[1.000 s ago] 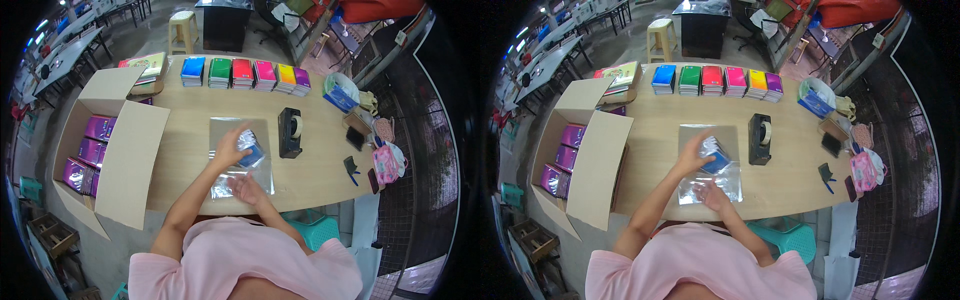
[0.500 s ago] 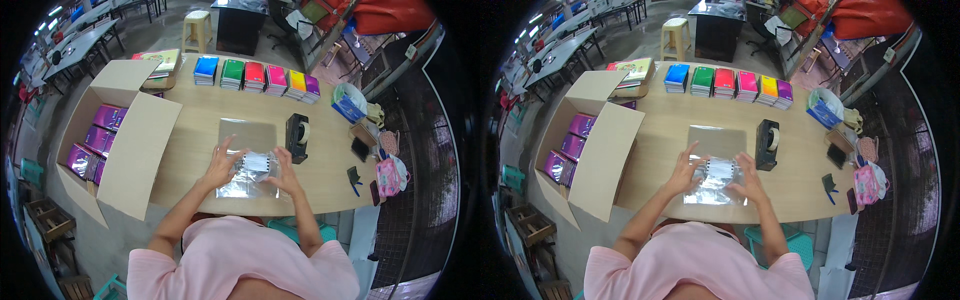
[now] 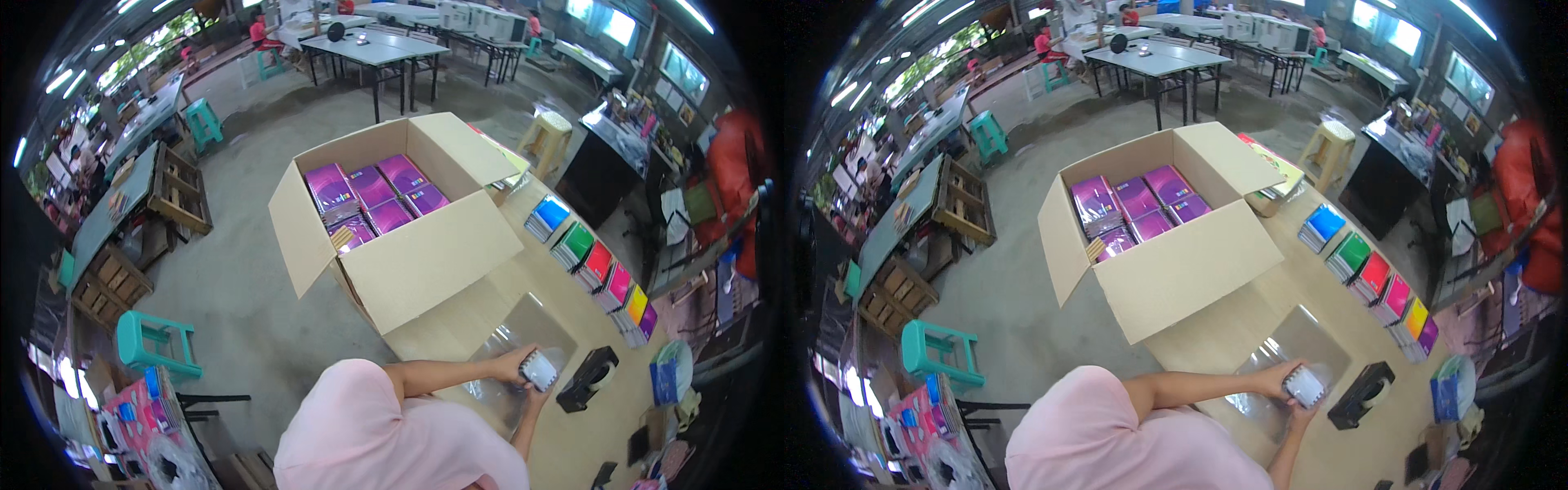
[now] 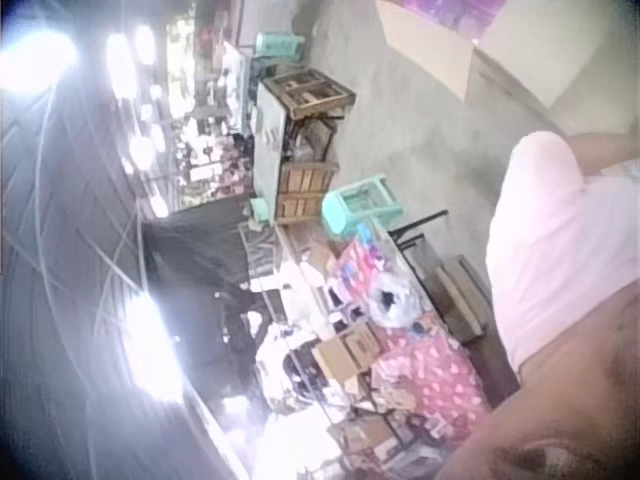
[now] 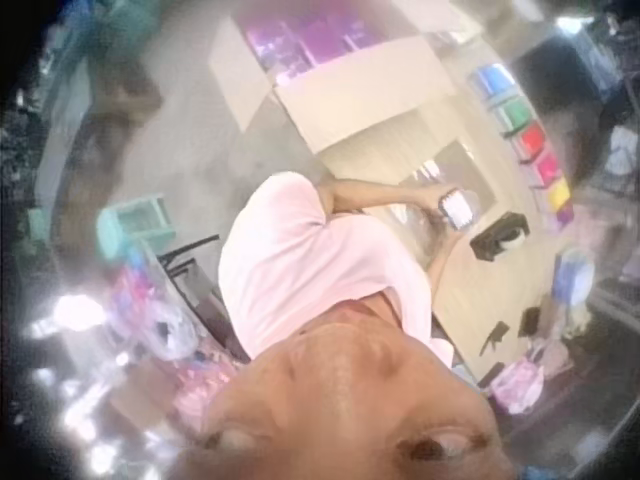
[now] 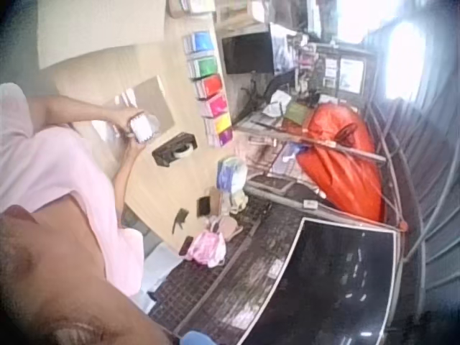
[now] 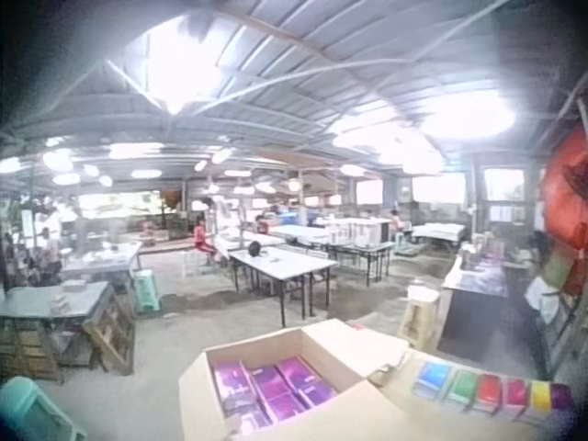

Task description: The person packs spiral notebooks into plastic sleeves, seals them with tape, and places the sets into a cardboard box.

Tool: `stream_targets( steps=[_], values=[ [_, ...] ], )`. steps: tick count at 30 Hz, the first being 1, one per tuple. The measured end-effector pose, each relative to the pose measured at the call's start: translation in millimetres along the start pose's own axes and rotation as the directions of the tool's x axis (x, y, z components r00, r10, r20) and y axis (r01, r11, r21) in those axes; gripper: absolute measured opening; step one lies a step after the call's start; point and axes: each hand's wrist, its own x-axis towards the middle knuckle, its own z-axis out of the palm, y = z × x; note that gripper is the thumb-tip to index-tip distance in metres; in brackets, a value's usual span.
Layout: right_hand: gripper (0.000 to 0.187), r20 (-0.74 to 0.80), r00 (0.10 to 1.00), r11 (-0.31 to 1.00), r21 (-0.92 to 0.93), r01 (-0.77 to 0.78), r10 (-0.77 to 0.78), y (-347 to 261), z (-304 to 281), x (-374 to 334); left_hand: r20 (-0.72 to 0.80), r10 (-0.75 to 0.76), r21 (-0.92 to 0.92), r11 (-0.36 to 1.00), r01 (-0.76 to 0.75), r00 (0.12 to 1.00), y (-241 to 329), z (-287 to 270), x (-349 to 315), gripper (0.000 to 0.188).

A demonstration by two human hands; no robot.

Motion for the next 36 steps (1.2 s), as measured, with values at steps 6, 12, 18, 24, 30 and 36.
stream_targets(
  steps=[6,12,18,24,30,36],
  values=[
    [0.114,0.041,0.906,0.825,-0.396,0.402,-0.422,-14.8,-2.3,11.6,-0.274,0.379,0.437,0.868,-0.237,0.884,11.5,-1.0,-20.6,0.091],
    [0.031,0.463,0.813,0.201,-0.811,0.549,-0.354,-192.4,21.8,0.1,-0.277,0.478,0.531,0.799,-0.282,0.834,2.7,9.5,-39.4,0.06],
    [0.017,0.142,0.96,0.488,-0.837,0.247,-0.242,-220.7,11.8,43.3,0.214,0.468,0.791,0.433,-0.433,0.858,55.0,-28.6,-38.3,0.053],
    [0.029,0.341,0.875,0.375,-0.805,0.46,-0.342,-237.7,11.2,61.2,0.509,0.358,0.621,0.478,-0.621,0.783,79.0,-48.6,-25.2,0.064],
    [0.031,0.795,0.574,0.078,-0.597,0.799,0.198,-222.6,-16.7,62.3,0.639,0.308,0.535,0.479,-0.696,0.704,94.1,-55.3,-3.4,0.075],
    [0.01,0.808,0.552,0.449,-0.578,0.681,0.204,-190.0,4.7,102.1,0.641,0.186,0.551,0.565,-0.615,0.745,80.2,-76.0,4.5,0.09]
  ],
)
